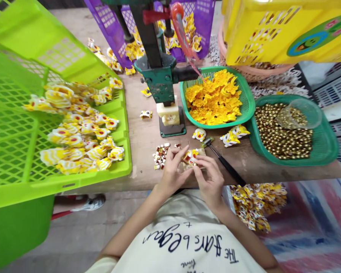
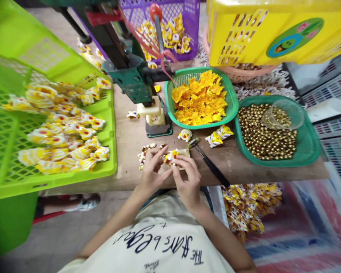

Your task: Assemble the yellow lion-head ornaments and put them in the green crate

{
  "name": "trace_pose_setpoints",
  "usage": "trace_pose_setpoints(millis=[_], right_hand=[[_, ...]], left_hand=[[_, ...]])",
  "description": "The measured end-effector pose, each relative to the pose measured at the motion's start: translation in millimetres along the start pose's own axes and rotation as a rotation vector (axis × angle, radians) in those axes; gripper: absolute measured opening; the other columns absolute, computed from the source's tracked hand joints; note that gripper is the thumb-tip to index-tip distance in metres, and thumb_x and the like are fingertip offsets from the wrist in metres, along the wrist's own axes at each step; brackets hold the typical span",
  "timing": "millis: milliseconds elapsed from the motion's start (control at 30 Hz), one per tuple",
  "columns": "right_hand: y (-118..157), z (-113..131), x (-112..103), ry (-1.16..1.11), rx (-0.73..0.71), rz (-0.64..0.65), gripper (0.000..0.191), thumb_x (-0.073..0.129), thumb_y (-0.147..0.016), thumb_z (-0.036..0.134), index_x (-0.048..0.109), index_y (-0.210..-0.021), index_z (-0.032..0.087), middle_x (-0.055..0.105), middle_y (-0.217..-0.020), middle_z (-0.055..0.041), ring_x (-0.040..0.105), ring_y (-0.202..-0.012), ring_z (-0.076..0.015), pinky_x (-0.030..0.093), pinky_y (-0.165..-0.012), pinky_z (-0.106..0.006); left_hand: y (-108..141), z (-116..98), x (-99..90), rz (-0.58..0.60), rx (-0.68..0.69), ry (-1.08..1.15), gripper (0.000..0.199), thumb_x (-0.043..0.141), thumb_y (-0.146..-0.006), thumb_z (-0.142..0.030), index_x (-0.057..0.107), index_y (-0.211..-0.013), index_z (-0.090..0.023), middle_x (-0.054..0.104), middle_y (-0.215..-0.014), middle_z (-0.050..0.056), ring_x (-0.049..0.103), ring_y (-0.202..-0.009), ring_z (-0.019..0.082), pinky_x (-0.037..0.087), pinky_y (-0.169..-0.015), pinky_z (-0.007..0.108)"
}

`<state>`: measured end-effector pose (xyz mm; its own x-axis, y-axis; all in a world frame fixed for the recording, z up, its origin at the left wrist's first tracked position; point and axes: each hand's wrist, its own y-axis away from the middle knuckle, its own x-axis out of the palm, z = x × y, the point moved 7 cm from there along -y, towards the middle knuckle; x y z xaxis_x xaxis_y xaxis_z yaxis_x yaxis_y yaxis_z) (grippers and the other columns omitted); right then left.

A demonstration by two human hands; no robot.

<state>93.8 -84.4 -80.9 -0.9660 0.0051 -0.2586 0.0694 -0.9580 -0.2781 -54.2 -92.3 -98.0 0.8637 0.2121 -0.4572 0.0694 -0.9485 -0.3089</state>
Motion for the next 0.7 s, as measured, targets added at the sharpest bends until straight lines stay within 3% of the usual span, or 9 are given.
trace_pose_setpoints(millis=[167, 367, 533, 700], right_hand=[[-2.8, -15.4, -4.1, -0.025, 0.009, -0.006, 0.014, 0.058, -0.092, 0.022, 0.067, -0.103, 0.022, 0.07, -0.109, -0.0075, 0.066, -0.106, -0.0201, 0.056, -0.094, -0.04], [2.4, -27.5, -4.2, -0.099, 0.099, -0.04, 0.015, 0.056, -0.094, 0.025, 0.065, -0.105, 0.02, 0.071, -0.108, -0.0097, 0.067, -0.105, -0.0205, 0.058, -0.093, -0.04], [4.3, -10.5, -3.3, -0.038, -0.044, -0.023, 0.018, 0.058, -0.092, 0.018, 0.066, -0.108, 0.022, 0.07, -0.118, -0.0088, 0.066, -0.114, -0.0213, 0.055, -0.099, -0.043], [5.6, -4.6, -8.1, 0.076, -0.166, -0.055, 0.026, 0.056, -0.093, 0.013, 0.063, -0.116, 0.022, 0.07, -0.119, -0.0093, 0.068, -0.112, -0.0207, 0.058, -0.095, -0.041]], left_hand=[[-0.3, 0.3, 17.1, 0.061, -0.19, 0.215, 0.043, 0.064, -0.089, -0.034, 0.062, -0.13, -0.023, 0.056, -0.135, 0.014, 0.052, -0.13, 0.026, 0.045, -0.109, 0.043], [-7.1, 3.4, 22.0, 0.031, -0.291, 0.237, 0.036, 0.058, -0.093, -0.039, 0.067, -0.123, -0.02, 0.071, -0.121, 0.009, 0.066, -0.111, 0.023, 0.052, -0.098, 0.037], [-9.9, 5.5, 21.9, -0.058, -0.373, 0.247, 0.039, 0.06, -0.091, -0.041, 0.068, -0.122, -0.018, 0.07, -0.122, 0.01, 0.066, -0.11, 0.023, 0.052, -0.098, 0.037], [-9.6, 5.4, 29.1, -0.018, -0.424, 0.315, 0.041, 0.066, -0.087, -0.041, 0.069, -0.121, -0.017, 0.071, -0.119, 0.01, 0.068, -0.103, 0.023, 0.055, -0.09, 0.033]])
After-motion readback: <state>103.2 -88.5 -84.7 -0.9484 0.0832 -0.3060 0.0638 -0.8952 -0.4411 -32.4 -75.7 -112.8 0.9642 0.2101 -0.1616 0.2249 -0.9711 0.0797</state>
